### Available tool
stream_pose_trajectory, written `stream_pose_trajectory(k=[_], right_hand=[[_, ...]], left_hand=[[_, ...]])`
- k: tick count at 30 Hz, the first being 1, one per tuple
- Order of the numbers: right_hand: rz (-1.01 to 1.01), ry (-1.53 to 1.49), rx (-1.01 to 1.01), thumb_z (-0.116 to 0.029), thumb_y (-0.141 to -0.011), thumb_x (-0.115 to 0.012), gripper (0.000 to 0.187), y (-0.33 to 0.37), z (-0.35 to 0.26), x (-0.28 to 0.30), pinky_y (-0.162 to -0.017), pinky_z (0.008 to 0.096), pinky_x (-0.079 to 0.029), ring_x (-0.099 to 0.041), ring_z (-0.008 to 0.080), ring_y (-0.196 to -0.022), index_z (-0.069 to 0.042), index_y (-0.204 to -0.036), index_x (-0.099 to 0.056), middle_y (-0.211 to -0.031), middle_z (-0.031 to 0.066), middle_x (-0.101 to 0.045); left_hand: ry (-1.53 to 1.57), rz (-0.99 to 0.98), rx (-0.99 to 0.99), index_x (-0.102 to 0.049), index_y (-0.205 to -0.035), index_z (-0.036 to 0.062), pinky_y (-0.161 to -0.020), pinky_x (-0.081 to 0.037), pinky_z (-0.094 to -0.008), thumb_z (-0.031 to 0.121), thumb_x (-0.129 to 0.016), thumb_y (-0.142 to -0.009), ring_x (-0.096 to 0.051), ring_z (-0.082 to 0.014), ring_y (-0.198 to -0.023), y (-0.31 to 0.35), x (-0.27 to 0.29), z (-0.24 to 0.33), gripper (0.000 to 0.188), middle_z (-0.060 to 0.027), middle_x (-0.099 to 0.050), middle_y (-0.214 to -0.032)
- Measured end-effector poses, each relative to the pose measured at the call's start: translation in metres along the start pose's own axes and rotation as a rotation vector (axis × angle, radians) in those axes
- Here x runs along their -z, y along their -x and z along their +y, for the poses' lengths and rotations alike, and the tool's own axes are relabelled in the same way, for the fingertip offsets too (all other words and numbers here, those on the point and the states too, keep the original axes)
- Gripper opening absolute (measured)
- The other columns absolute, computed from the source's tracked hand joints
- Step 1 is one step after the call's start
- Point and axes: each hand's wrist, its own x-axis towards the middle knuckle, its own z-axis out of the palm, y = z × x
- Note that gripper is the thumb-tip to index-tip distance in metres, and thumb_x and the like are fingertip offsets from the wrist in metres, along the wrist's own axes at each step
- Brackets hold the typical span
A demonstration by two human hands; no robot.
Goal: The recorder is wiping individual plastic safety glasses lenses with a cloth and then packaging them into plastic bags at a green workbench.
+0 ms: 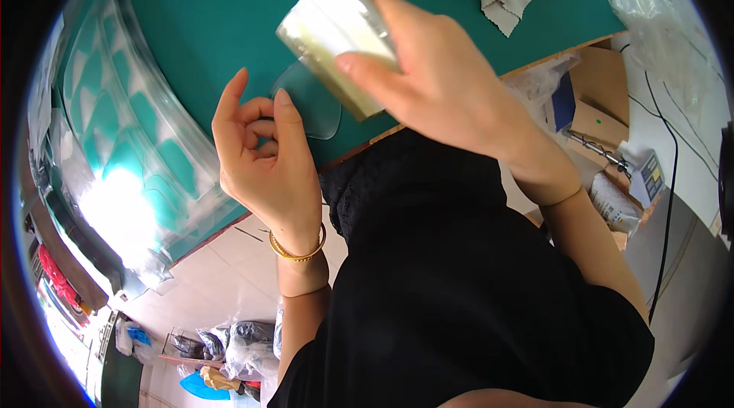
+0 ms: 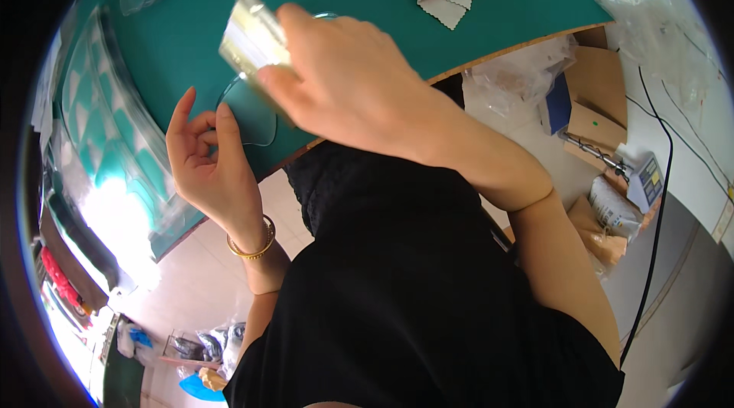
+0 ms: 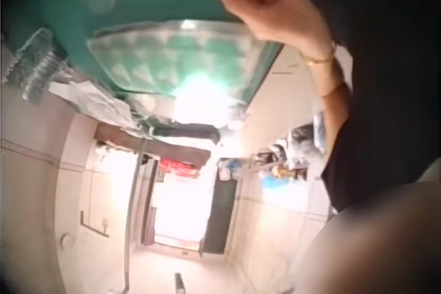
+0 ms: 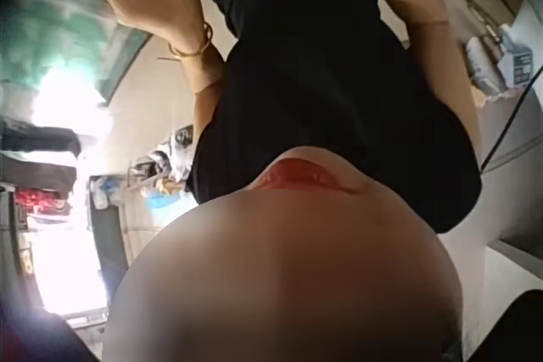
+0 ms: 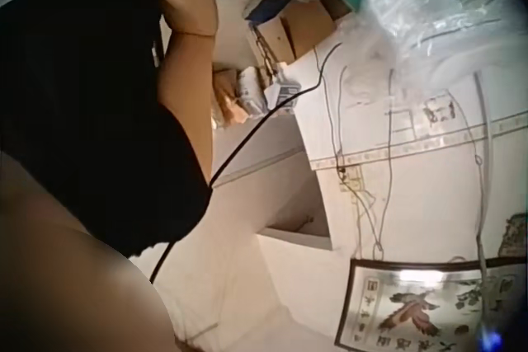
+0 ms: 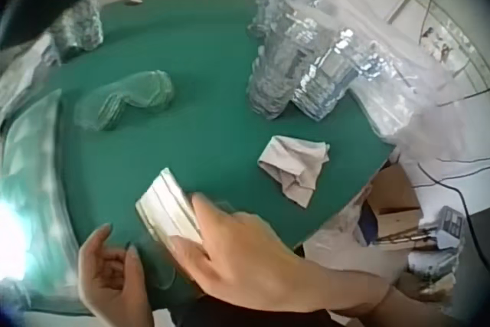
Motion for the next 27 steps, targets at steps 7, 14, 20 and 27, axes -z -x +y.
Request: stream_pose_trajectory(k=[7, 14, 20, 27], right_hand=[[-0.005, -0.021, -0.019, -0.024, -0.091, -0.066, 0.03, -0.006, -0.003, 0.003, -0.056, 0.0344, -0.047, -0.061, 0.0267, -0.061, 0.003, -0.097, -0.054, -0.073, 0.0165, -0.061], [-0.077, -0.033, 0.003, -0.021, -0.089, -0.068, 0.031, 0.0, -0.015, -0.018, -0.052, 0.0401, -0.046, -0.061, 0.0385, -0.058, 0.004, -0.095, -0.051, -0.07, 0.023, -0.06], [-0.007, -0.044, -0.048, -0.022, -0.09, -0.068, 0.031, 0.0, -0.009, -0.007, -0.055, 0.0367, -0.048, -0.066, 0.0289, -0.063, 0.004, -0.098, -0.053, -0.075, 0.0195, -0.063], [-0.009, -0.077, 0.045, -0.016, -0.087, -0.07, 0.031, 0.008, -0.021, -0.038, -0.046, 0.0436, -0.045, -0.06, 0.041, -0.054, 0.005, -0.094, -0.048, -0.059, 0.0208, -0.058]], left_hand=[[-0.045, 0.005, 0.009, -0.06, -0.122, -0.0011, -0.051, -0.039, -0.0158, -0.001, -0.07, -0.087, -0.049, -0.0021, -0.057, 0.0, 0.004, 0.0, 0.036, -0.0026, -0.063, -0.079], [0.0, -0.021, 0.047, -0.059, -0.124, -0.0014, -0.053, -0.042, -0.0164, -0.001, -0.069, -0.087, -0.051, -0.0028, -0.059, -0.002, 0.004, 0.005, 0.038, -0.0031, -0.064, -0.081], [0.017, -0.074, 0.111, -0.058, -0.126, -0.0018, -0.053, -0.043, -0.0171, -0.001, -0.063, -0.09, -0.055, -0.0034, -0.063, -0.001, 0.014, 0.006, 0.036, -0.0039, -0.067, -0.085], [0.029, -0.115, 0.087, -0.053, -0.133, -0.0026, -0.055, -0.048, -0.0195, -0.001, -0.053, -0.094, -0.06, -0.0061, -0.066, 0.001, 0.027, 0.009, 0.039, -0.0066, -0.067, -0.09]])
